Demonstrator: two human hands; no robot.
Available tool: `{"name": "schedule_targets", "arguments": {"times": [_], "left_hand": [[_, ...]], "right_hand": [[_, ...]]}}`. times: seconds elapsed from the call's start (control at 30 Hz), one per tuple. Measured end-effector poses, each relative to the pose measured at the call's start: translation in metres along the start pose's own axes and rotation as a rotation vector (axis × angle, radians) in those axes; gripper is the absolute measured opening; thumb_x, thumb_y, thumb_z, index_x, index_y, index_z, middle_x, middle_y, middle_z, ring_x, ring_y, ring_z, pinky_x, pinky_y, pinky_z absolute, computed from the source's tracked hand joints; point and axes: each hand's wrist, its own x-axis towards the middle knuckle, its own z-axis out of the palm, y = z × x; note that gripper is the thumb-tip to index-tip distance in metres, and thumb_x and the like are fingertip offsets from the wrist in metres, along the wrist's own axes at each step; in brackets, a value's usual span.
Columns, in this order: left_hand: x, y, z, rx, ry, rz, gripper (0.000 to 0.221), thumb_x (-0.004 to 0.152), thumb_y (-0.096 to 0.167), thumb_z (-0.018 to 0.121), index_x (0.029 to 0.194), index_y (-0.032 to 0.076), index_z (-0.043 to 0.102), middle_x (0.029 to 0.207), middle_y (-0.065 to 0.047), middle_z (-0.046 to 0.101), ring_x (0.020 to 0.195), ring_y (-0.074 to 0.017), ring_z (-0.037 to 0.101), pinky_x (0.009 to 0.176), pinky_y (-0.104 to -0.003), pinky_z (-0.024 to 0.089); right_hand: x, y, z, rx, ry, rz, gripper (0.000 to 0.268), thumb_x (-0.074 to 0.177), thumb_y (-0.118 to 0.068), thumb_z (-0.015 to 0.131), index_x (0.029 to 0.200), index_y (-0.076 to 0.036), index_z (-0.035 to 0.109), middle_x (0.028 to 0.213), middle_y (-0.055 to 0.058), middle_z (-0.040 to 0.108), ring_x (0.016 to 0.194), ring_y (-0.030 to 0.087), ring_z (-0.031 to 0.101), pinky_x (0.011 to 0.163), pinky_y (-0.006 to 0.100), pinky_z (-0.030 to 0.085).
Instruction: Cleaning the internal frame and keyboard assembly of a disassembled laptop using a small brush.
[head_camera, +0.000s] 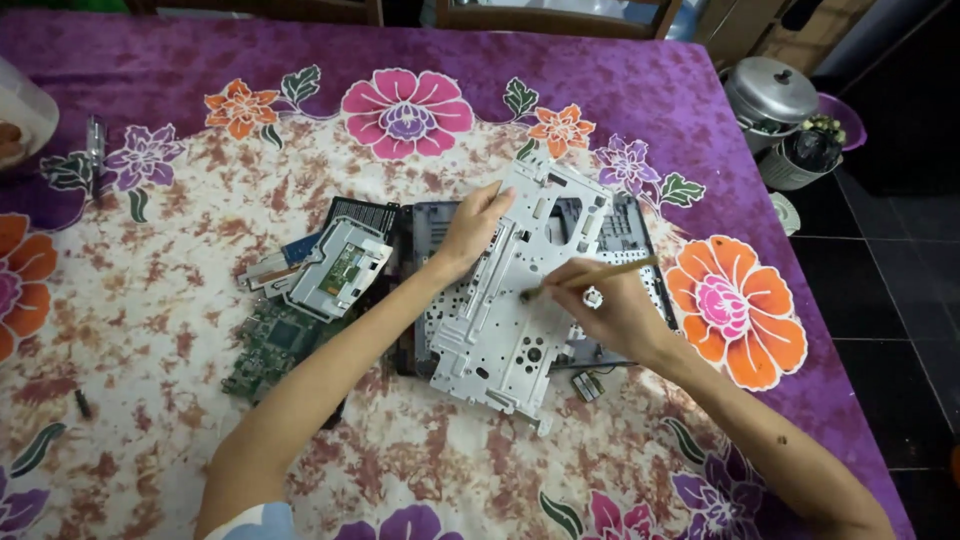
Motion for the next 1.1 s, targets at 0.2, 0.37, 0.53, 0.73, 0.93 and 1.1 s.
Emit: {"name": "schedule_targets", "arguments": {"times": [0.2, 0.37, 0.53, 0.73, 0.93, 1.1], "left_hand": [[-0.012, 0.011, -0.002, 0.067, 0.021, 0.011, 0.071, 0.106, 0.049, 0.052, 0.145, -0.010, 0.047, 0.144, -0.031, 0.052, 0.139, -0.0412, 0.044, 0.115, -0.051, 0.035], [-0.031, 0.051, 0.003, 0.132, 0.036, 0.026, 0.068, 0.103, 0.049, 0.052, 0.140, -0.009, 0.053, 0.135, -0.029, 0.059, 0.135, -0.0390, 0.048, 0.112, -0.050, 0.040], [-0.028, 0.048, 0.001, 0.132, 0.025, 0.039, 0.073, 0.104, 0.051, 0.050, 0.143, -0.011, 0.050, 0.137, -0.031, 0.057, 0.135, -0.0410, 0.048, 0.109, -0.049, 0.043], [-0.045, 0.068, 0.002, 0.118, 0.027, 0.023, 0.071, 0.104, 0.048, 0.050, 0.142, -0.011, 0.050, 0.136, -0.032, 0.057, 0.135, -0.0402, 0.048, 0.108, -0.049, 0.044], [-0.020, 0.027, 0.002, 0.139, 0.048, 0.063, 0.062, 0.104, 0.044, 0.052, 0.138, -0.009, 0.055, 0.126, -0.029, 0.065, 0.128, -0.0378, 0.054, 0.101, -0.049, 0.049], [-0.038, 0.056, 0.004, 0.127, 0.038, 0.078, 0.064, 0.103, 0.045, 0.051, 0.134, -0.010, 0.058, 0.117, -0.028, 0.070, 0.120, -0.0359, 0.062, 0.094, -0.045, 0.052]], "right_hand": [[0.011, -0.025, 0.010, 0.194, -0.180, -0.090, 0.007, 0.088, 0.000, 0.065, 0.093, 0.000, 0.070, 0.070, 0.013, 0.069, 0.059, 0.024, 0.070, 0.057, 0.031, 0.059], [0.015, -0.024, 0.016, 0.230, -0.249, -0.071, 0.006, 0.090, -0.001, 0.067, 0.093, 0.001, 0.071, 0.069, 0.014, 0.070, 0.057, 0.022, 0.069, 0.055, 0.029, 0.058], [0.012, -0.025, 0.021, 0.185, -0.214, -0.074, 0.009, 0.088, 0.004, 0.063, 0.091, -0.002, 0.069, 0.074, 0.010, 0.069, 0.063, 0.021, 0.068, 0.058, 0.027, 0.058], [0.012, -0.031, 0.036, 0.165, -0.311, -0.109, 0.006, 0.087, 0.003, 0.067, 0.090, -0.001, 0.071, 0.076, 0.012, 0.072, 0.066, 0.023, 0.072, 0.061, 0.031, 0.061], [0.031, -0.020, 0.041, 0.026, -0.124, -0.130, 0.009, 0.090, 0.006, 0.062, 0.094, 0.000, 0.066, 0.073, 0.010, 0.068, 0.060, 0.021, 0.067, 0.053, 0.030, 0.056], [0.024, -0.028, 0.042, 0.047, -0.239, -0.072, 0.012, 0.090, 0.004, 0.059, 0.094, -0.003, 0.068, 0.074, 0.009, 0.067, 0.062, 0.021, 0.067, 0.057, 0.027, 0.057]]}}
